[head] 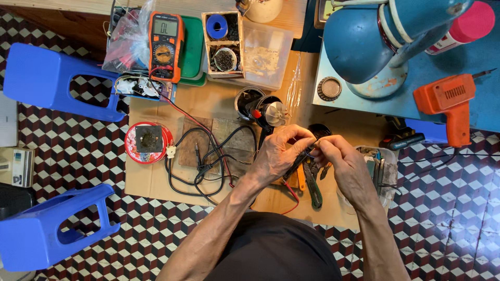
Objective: The person repairs the wiring of a blender motor at a workbench. They strip insulation from the ends of the motor wires with pliers, twist the exposed wire strands together, wrap the joint with electrical tape, and handle the blender base and motor assembly while working on the connection.
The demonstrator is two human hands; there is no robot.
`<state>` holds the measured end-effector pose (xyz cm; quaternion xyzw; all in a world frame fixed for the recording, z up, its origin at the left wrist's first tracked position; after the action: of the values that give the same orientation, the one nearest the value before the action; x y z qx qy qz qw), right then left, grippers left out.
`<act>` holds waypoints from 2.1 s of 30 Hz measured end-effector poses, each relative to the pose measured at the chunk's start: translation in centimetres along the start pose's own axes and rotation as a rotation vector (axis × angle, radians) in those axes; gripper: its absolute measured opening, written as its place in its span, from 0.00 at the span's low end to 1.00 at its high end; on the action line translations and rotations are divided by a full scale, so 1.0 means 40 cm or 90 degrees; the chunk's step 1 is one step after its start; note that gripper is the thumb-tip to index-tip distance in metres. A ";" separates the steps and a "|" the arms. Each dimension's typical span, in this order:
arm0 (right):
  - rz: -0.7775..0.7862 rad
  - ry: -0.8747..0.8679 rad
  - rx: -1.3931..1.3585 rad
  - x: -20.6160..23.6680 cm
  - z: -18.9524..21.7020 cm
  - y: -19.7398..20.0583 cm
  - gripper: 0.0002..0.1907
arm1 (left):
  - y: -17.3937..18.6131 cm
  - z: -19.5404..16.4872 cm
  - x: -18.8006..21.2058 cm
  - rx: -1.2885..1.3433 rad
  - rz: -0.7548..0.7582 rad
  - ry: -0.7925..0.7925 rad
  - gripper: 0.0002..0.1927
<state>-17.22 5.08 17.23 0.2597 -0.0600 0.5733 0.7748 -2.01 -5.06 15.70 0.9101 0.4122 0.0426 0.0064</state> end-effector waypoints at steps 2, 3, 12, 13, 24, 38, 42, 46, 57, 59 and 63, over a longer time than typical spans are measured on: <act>0.007 -0.008 0.029 0.000 0.004 -0.005 0.16 | -0.001 0.003 0.001 0.006 0.010 0.007 0.08; 0.004 -0.016 0.033 0.000 0.005 -0.009 0.15 | -0.002 0.005 0.001 -0.002 0.007 0.004 0.08; -0.084 -0.048 0.002 -0.018 -0.033 -0.042 0.12 | -0.055 0.039 0.003 -0.040 -0.097 0.003 0.06; -0.105 -0.057 -0.028 -0.017 -0.043 -0.049 0.11 | -0.071 0.047 0.002 0.005 -0.119 0.025 0.07; -0.186 0.024 -0.275 0.013 -0.119 -0.072 0.09 | -0.143 0.112 0.008 0.241 -0.133 0.151 0.10; -0.198 0.029 -0.302 0.061 -0.123 -0.073 0.09 | -0.151 0.117 -0.014 0.282 -0.154 0.202 0.13; -0.207 0.045 -0.285 0.078 -0.122 -0.073 0.09 | -0.157 0.145 -0.020 0.260 -0.164 0.199 0.14; -0.207 0.046 -0.270 0.089 -0.120 -0.070 0.09 | -0.172 0.165 -0.027 0.275 -0.165 0.180 0.13; -0.241 0.020 -0.137 0.198 -0.091 -0.078 0.10 | -0.020 0.003 -0.087 0.289 -0.076 0.109 0.13; -0.254 0.050 -0.111 0.182 -0.081 -0.059 0.10 | -0.051 -0.016 -0.056 0.294 -0.046 0.125 0.13; -0.253 0.040 -0.094 0.177 -0.074 -0.031 0.11 | -0.080 0.005 -0.007 0.298 -0.041 0.194 0.14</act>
<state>-14.32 12.27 17.05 0.1912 -0.0250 0.4110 0.8910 -4.58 -3.17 15.32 0.8563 0.4359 0.0821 -0.2645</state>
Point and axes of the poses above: each hand's wrist, its own x-axis away from the middle knuckle, its own y-axis out of the back of the hand, z = x × y, the point moved 2 cm from there along -x, towards the middle knuckle, and after that the axes turned 5 degrees about x, right-handed, at the moved point
